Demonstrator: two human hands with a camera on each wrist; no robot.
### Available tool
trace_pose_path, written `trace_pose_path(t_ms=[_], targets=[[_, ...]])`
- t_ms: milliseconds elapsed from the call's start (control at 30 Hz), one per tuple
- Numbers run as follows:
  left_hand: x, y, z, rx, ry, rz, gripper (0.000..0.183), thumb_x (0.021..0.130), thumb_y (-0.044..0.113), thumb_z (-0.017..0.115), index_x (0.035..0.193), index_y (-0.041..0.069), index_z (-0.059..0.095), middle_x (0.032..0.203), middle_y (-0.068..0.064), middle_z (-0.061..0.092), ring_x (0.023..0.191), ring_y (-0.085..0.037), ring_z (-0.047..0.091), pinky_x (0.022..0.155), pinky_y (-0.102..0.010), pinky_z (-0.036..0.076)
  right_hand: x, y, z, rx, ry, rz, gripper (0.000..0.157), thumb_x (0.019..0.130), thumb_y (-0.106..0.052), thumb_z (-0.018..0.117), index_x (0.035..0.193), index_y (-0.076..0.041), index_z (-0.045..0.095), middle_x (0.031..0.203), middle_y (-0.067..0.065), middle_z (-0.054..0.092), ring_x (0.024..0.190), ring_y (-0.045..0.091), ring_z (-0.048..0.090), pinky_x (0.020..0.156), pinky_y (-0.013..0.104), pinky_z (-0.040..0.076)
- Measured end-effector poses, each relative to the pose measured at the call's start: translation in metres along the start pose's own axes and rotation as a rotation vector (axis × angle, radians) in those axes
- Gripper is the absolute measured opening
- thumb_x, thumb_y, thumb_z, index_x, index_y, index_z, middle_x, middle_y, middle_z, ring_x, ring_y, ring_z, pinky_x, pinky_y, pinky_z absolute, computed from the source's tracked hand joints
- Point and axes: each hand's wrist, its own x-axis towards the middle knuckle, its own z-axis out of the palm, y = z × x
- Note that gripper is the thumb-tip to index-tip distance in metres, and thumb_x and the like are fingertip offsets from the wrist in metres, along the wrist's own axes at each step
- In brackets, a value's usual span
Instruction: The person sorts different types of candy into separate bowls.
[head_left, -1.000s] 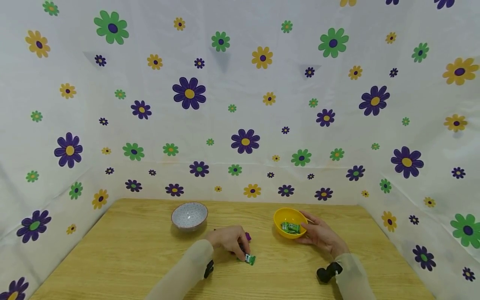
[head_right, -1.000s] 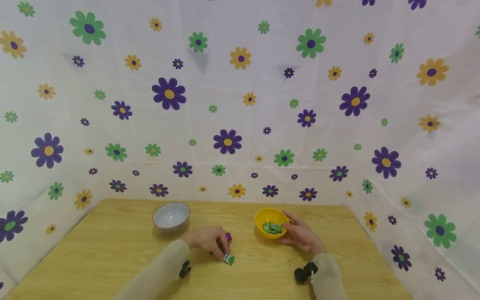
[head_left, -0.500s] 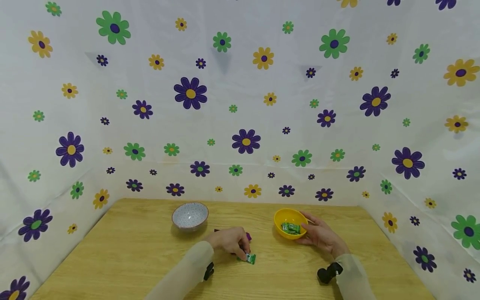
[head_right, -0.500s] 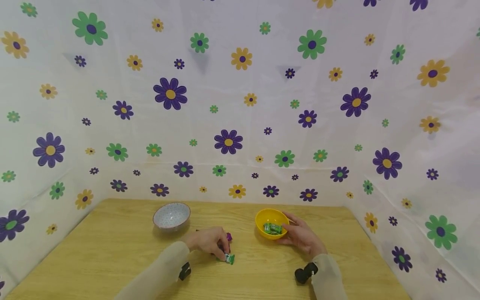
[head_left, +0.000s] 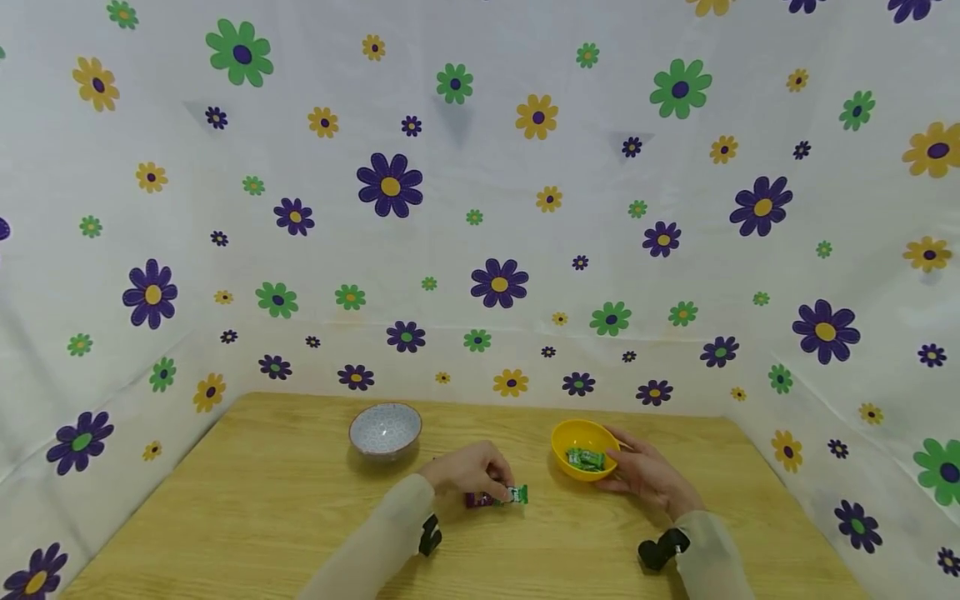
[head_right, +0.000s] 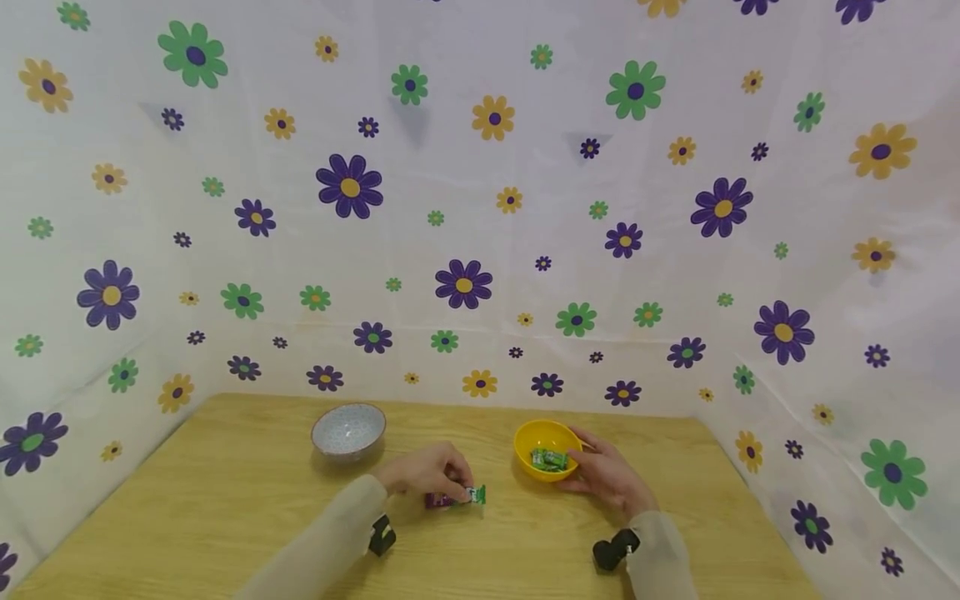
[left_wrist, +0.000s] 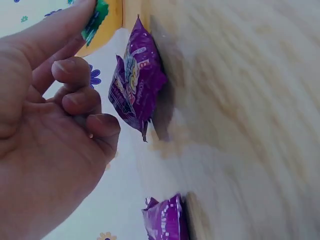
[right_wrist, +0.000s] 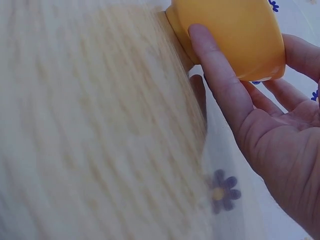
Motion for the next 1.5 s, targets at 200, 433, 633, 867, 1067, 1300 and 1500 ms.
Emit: trace_pose_path(t_ms=[200,433,633,867,1067,1300,1500], targets=[[0.012,-0.003,-0.001,-0.03,0.075,-0.015,0.005,0.087,0.009,0.073,0.088,0.004,0.075,0.065,0.005,0.053,0.057,-0.008,0.038,0.053,-0.021,0.033,0.001,-0.001,0.002,-0.017,0.034,0.011,0.064,0.103,-0.013,0.048,0.158,-0.011,0.016,0.16,0.028,0.015,0.119,0.03,0.059,0.092,0.05,0.053],[0.022,0.007,-0.001,-0.043,0.166,-0.024,0.008,0.092,0.012,0.068,0.09,0.009,0.076,0.067,0.003,0.05,0.056,-0.01,0.037,0.051,-0.023,0.03,0.003,-0.003,0.004,-0.026,0.051,0.017,0.065,0.102,-0.016,0.052,0.157,-0.012,0.019,0.16,0.027,0.017,0.122,0.033,0.057,0.092,0.05,0.053],[0.034,0.011,0.009,-0.047,0.237,0.0,0.011,0.093,0.017,0.067,0.093,0.011,0.076,0.074,0.004,0.055,0.063,-0.01,0.041,0.056,-0.022,0.033,0.003,0.0,0.002,-0.012,0.035,0.005,0.065,0.102,-0.017,0.051,0.157,-0.01,0.017,0.16,0.027,0.014,0.123,0.033,0.055,0.092,0.051,0.052],[0.049,0.022,0.021,-0.023,0.287,0.019,0.013,0.095,0.018,0.065,0.098,0.01,0.074,0.069,0.005,0.041,0.059,-0.009,0.035,0.054,-0.023,0.029,-0.001,0.002,0.0,-0.025,0.023,-0.002,0.063,0.104,-0.016,0.047,0.158,-0.009,0.015,0.16,0.027,0.012,0.128,0.034,0.051,0.094,0.052,0.051],[0.061,0.031,0.029,0.005,0.368,0.024,0.011,0.095,0.019,0.064,0.094,0.013,0.073,0.065,0.005,0.038,0.058,-0.008,0.036,0.054,-0.021,0.03,-0.004,0.002,0.0,-0.014,0.01,-0.008,0.065,0.104,-0.018,0.048,0.157,-0.007,0.012,0.159,0.029,0.011,0.13,0.036,0.048,0.096,0.053,0.05],[0.073,0.04,0.034,-0.005,0.455,-0.019,0.012,0.094,0.025,0.066,0.097,0.017,0.075,0.067,0.004,0.039,0.062,-0.01,0.038,0.055,-0.023,0.029,-0.002,0.002,-0.001,0.007,-0.004,-0.014,0.064,0.104,-0.016,0.047,0.157,-0.007,0.013,0.157,0.031,0.017,0.118,0.028,0.059,0.094,0.05,0.052],[0.079,0.044,0.036,-0.003,0.49,-0.036,0.013,0.093,0.024,0.067,0.1,0.016,0.075,0.072,0.003,0.042,0.069,-0.01,0.04,0.058,-0.023,0.03,-0.002,0.0,-0.001,-0.001,0.002,-0.008,0.066,0.103,-0.016,0.05,0.157,-0.008,0.014,0.156,0.029,0.023,0.117,0.028,0.06,0.094,0.05,0.051]])
